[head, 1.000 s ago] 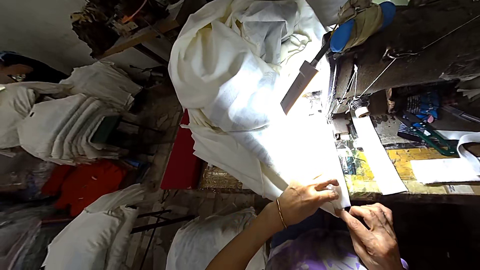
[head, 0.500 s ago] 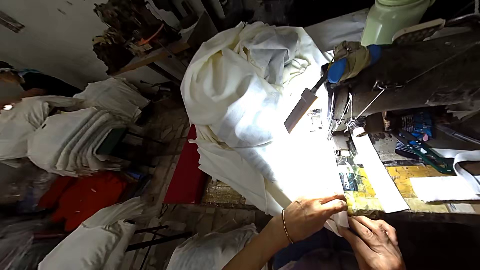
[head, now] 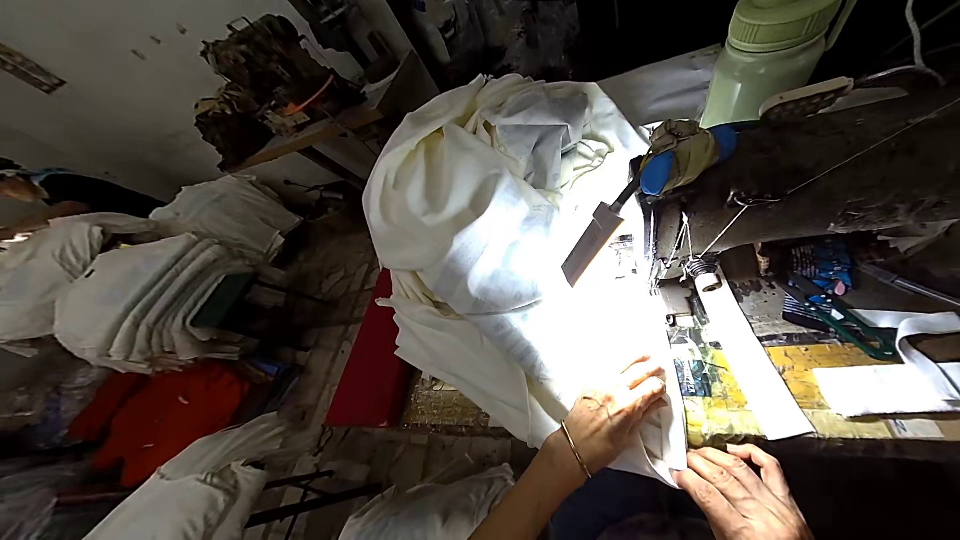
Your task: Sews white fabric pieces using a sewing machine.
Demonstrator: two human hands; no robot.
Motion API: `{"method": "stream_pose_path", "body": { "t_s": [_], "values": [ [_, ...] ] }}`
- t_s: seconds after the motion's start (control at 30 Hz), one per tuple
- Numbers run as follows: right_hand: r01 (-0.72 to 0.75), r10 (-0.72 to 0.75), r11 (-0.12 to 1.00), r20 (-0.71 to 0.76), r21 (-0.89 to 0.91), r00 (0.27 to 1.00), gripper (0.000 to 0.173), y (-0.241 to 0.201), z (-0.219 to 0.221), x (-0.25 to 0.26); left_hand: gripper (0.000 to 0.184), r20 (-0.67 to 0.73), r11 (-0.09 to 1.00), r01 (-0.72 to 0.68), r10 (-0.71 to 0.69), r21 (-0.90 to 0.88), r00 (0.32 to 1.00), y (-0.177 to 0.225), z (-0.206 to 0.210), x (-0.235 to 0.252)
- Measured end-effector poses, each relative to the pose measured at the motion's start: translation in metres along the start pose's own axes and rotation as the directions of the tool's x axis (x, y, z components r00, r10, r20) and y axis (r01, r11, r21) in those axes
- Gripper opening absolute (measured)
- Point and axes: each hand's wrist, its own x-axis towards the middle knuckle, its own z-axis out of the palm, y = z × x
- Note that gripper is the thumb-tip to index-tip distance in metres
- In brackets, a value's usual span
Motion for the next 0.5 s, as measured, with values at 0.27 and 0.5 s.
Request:
{"method": "stream_pose_path", "body": {
  "t_s": [0.27,0.5],
  "values": [
    [0.016,-0.017,0.999,0.026,0.042,1.000,0.019,0.005,-0.004,0.006,0.018,0.080,0.996,-0.025,0.031,-0.084,0.996,0.000,-0.002,-0.001],
    [0.102,-0.105,0.994,0.133,0.031,0.986,0.016,0.011,-0.008,0.023,0.018,0.086,0.999,-0.040,0.040,0.008,0.996,0.004,-0.007,0.013]
  ]
}}
